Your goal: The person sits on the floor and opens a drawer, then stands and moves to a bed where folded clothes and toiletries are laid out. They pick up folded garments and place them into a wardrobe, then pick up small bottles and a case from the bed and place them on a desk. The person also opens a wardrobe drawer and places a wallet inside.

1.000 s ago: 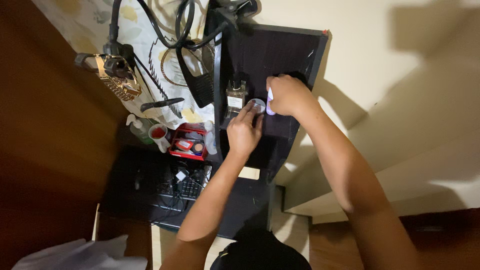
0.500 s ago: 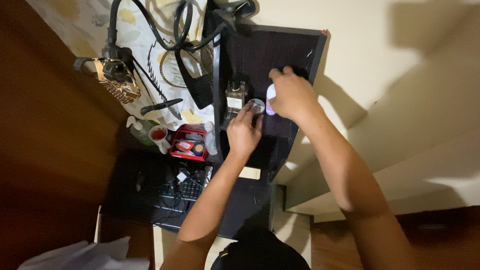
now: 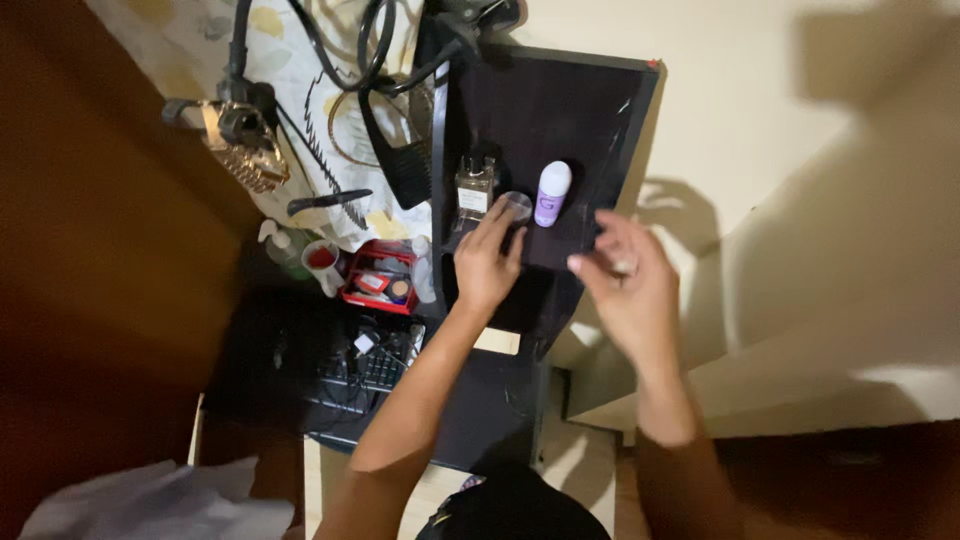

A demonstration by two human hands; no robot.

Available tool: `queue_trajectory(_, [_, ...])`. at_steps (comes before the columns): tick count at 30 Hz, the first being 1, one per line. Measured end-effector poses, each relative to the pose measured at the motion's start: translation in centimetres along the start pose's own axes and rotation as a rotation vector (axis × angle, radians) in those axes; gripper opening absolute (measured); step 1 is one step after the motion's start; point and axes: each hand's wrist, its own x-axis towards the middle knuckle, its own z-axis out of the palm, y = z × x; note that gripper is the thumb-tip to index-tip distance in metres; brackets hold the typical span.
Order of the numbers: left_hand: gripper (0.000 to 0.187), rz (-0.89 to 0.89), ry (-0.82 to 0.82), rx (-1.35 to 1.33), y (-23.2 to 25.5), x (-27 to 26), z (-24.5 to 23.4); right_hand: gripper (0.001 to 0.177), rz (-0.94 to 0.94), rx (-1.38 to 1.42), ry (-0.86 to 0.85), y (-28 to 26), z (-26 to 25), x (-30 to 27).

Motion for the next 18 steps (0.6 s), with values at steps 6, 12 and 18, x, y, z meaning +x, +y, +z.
queue_trajectory(6, [0.022, -0.165, 0.007, -0.227, 1.8, -8.8, -2.5, 0.042, 0.109, 0.220, 0.001, 7.0, 2.0, -8.6])
queue_trajectory(12, [0.025, -0.496, -0.023, -0.160, 7.1, -21.0, -6.2, 0.037, 0.183, 0.253, -0.124, 9.9, 0.6, -9.7])
queue_trajectory(18, [0.027, -0.627, 0.099, 0.006, 10.1, -26.5, -9.8, 0.035, 0.128, 0.359, -0.276, 9.3, 2.8, -11.3])
